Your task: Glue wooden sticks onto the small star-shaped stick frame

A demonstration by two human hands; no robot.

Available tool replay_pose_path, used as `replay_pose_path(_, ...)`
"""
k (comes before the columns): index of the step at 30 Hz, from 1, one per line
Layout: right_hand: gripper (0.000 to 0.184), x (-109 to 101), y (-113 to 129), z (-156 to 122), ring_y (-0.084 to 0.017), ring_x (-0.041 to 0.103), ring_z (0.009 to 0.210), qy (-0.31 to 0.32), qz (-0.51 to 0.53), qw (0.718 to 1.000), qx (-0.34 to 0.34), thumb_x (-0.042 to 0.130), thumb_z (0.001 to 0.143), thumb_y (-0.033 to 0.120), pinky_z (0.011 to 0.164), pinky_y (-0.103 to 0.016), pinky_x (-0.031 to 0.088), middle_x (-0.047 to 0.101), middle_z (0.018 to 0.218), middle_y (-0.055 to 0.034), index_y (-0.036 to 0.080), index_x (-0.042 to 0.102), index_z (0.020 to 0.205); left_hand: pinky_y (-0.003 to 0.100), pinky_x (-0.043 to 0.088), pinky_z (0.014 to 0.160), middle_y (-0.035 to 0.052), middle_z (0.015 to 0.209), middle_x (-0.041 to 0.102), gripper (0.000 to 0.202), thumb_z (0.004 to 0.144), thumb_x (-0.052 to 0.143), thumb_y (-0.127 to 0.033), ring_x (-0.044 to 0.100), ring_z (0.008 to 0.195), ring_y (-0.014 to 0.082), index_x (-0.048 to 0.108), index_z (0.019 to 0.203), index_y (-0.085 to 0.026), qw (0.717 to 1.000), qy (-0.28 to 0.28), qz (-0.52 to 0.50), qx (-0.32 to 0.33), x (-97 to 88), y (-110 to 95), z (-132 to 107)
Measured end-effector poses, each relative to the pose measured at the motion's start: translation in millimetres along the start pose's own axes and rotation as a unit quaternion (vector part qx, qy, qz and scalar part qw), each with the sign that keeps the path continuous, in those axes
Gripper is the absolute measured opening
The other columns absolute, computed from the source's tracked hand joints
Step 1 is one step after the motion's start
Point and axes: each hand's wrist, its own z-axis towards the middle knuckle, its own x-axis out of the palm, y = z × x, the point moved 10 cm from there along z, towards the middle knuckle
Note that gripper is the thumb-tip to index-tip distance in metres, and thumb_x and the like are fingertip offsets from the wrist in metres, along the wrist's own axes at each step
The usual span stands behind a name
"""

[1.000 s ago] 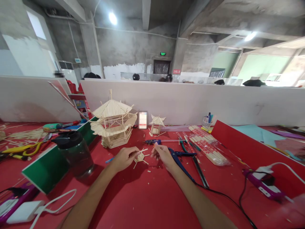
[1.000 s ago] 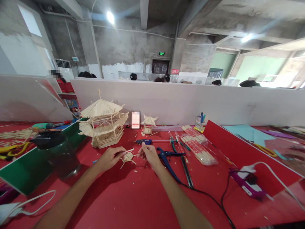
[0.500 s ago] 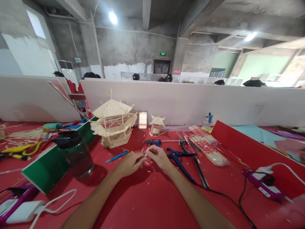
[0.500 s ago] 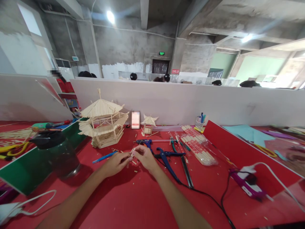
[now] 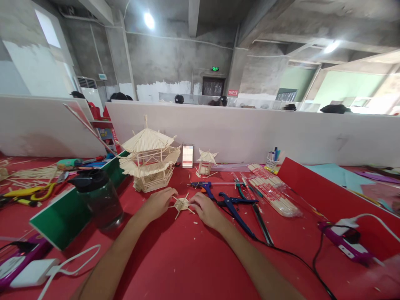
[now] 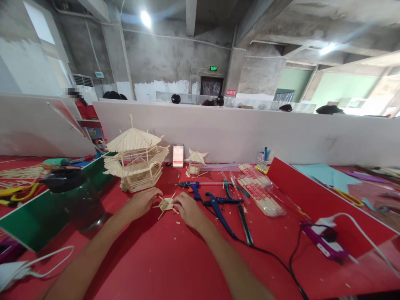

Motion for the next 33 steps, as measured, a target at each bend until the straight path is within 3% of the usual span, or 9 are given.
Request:
replay_pose_path(5, 0.015, 14, -3, 0, -0.017, 0.060, 0.084, 0.034, -0.036, 0.999, -0.006, 0.061, 0.088, 0.008, 0.078, -0.027, 0.044, 0.065, 0.089, -0.0044, 0.019, 0.072, 0.091, 0.026, 0.042, 0.076, 0.0038, 0.099, 0.068, 0.023, 0.091, 0.044, -0.018, 0.062, 0.092, 0.0197, 0.064, 0.100, -0.024, 1.000, 0.017, 0.013, -0.006, 3.9, -2, 0)
replay_pose_path(12, 0.011, 19, -12, 4, -0.019, 0.060, 0.084, 0.014, -0.052, 0.999, 0.005, 0.069, 0.083, 0.010, 0.079, -0.030, 0.043, 0.068, 0.085, -0.0042, 0.020, 0.073, 0.085, 0.028, 0.042, 0.077, 0.0052, 0.096, 0.066, 0.019, 0.088, 0.047, -0.019, 0.060, 0.088, 0.0192, 0.064, 0.095, -0.021, 0.998, 0.054, -0.006, 0.033, 17.3, -12, -1)
replay_pose_path(17, 0.012, 24, -16, 6, -0.018, 0.059, 0.082, 0.005, -0.044, 0.999, 0.018, 0.069, 0.083, 0.009, 0.076, -0.028, 0.043, 0.065, 0.085, -0.0037, 0.020, 0.073, 0.082, 0.027, 0.042, 0.075, 0.0052, 0.099, 0.064, 0.020, 0.087, 0.046, -0.017, 0.061, 0.089, 0.0190, 0.065, 0.093, -0.022, 0.997, 0.078, -0.006, 0.028, 26.6, -10, -2)
replay_pose_path(33, 0.008, 30, -20, 4, -0.017, 0.056, 0.081, 0.013, -0.075, 0.997, 0.032, 0.073, 0.081, 0.011, 0.075, -0.026, 0.040, 0.064, 0.081, -0.0015, 0.019, 0.072, 0.080, 0.027, 0.043, 0.075, 0.0042, 0.099, 0.062, 0.015, 0.089, 0.050, -0.021, 0.060, 0.088, 0.0185, 0.064, 0.094, -0.022, 0.996, 0.085, -0.019, 0.032, 26.8, -12, -3)
